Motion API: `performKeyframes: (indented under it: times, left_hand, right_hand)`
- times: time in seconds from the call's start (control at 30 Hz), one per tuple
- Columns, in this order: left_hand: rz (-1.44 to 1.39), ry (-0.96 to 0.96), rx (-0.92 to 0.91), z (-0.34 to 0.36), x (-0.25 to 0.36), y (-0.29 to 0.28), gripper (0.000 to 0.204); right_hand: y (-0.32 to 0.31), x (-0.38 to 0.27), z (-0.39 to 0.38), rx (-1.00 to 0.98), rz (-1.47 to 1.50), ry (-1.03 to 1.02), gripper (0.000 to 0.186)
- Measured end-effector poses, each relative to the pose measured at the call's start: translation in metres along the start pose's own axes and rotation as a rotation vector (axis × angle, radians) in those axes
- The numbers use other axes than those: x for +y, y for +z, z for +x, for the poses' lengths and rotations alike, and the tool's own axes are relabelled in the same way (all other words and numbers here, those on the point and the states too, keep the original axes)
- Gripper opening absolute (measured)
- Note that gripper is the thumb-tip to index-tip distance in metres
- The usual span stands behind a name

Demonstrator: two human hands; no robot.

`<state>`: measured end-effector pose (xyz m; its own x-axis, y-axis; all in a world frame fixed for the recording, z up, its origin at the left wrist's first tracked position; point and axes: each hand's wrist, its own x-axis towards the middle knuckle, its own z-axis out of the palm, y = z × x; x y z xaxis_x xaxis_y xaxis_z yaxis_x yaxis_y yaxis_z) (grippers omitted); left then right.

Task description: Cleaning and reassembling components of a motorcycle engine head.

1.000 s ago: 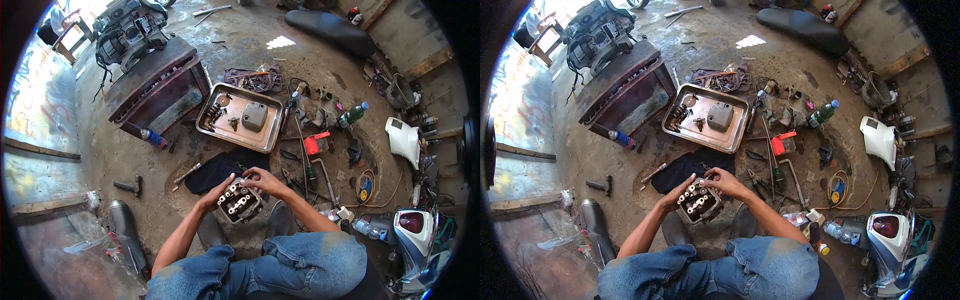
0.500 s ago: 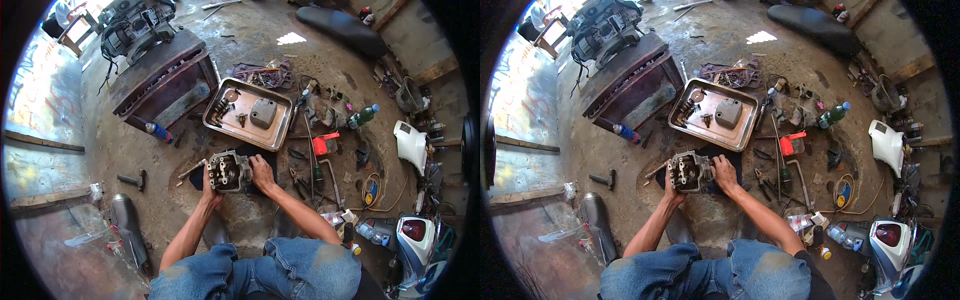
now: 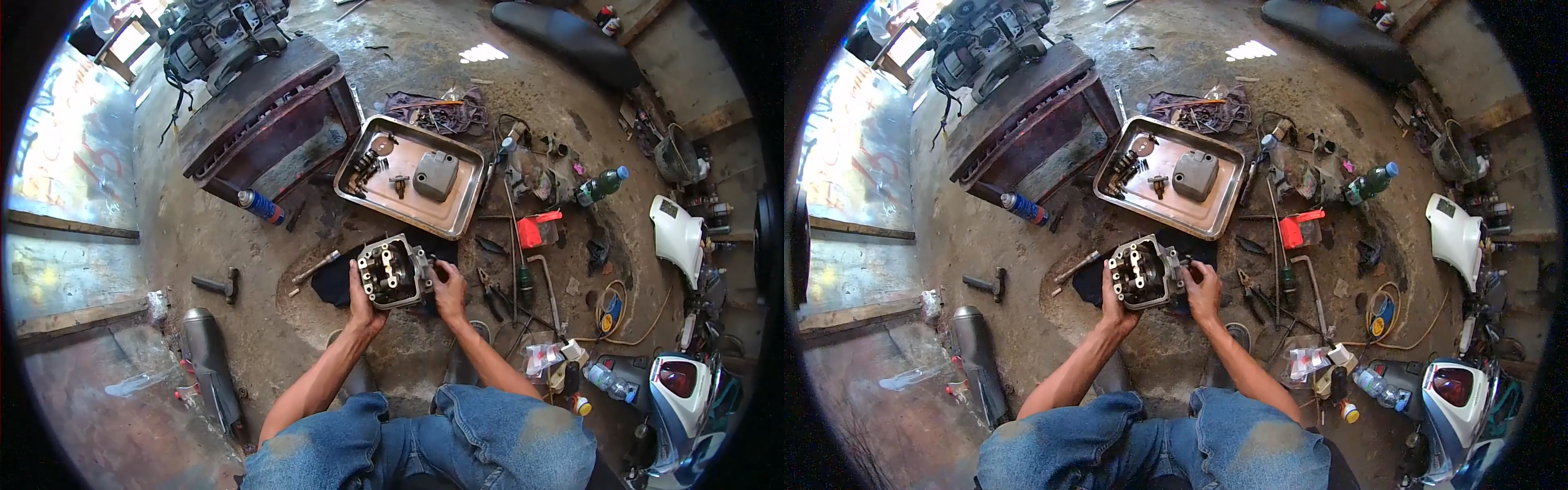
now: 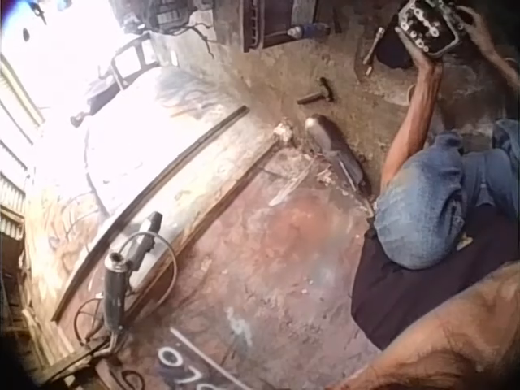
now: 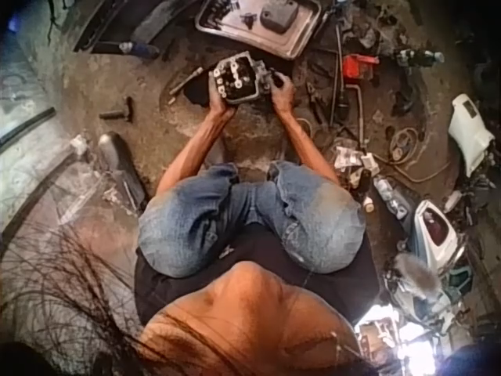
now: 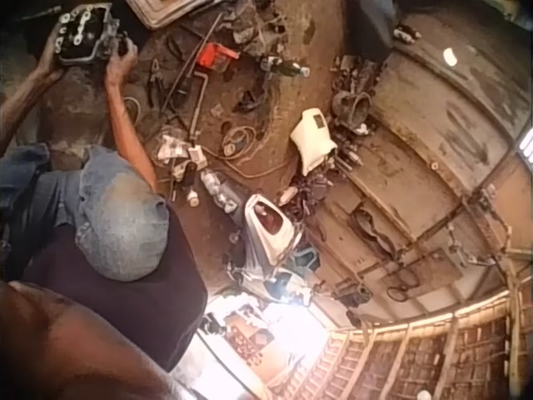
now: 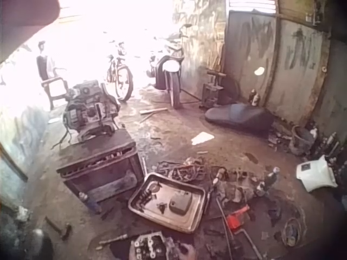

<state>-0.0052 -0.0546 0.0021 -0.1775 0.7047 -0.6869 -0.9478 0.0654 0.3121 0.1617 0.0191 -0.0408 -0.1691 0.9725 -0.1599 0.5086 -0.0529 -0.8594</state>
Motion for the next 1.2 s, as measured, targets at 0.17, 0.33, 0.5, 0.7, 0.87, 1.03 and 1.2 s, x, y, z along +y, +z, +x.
performKeyframes:
  times: [0.17,0.33,0.5,0.7,0.87,1.03,1.2]
  left_hand:
    - [0.079,0.043,-0.049,-0.003,-0.004,0.008,0.063]
    - [0.037,-0.009,-0.088,-0.003,-0.011,0.013,0.062]
    - [0.068,-0.023,-0.095,0.003,-0.012,0.017,0.061]
    - [0.189,0.032,-0.084,0.016,-0.009,-0.003,0.062]
    - [0.169,0.039,-0.063,0.011,-0.017,0.009,0.065]
    - [0.198,0.092,0.004,0.022,-0.02,0.007,0.07]
    - [0.281,0.128,0.003,0.036,-0.034,0.002,0.075]
  right_hand:
    - [-0.008,0.011,-0.001,0.047,0.314,0.178,0.029]
    - [0.009,0.043,-0.011,-0.161,0.662,0.252,0.023]
    - [0.008,0.038,-0.022,-0.491,1.148,0.583,0.025]
    - [0.031,0.03,-0.036,-0.458,1.402,0.768,0.033]
    - [0.037,0.05,-0.036,-0.405,1.42,0.925,0.033]
    - [0.036,0.04,-0.033,-0.417,1.451,0.866,0.035]
    - [0.028,0.023,-0.033,-0.414,1.585,0.835,0.038]
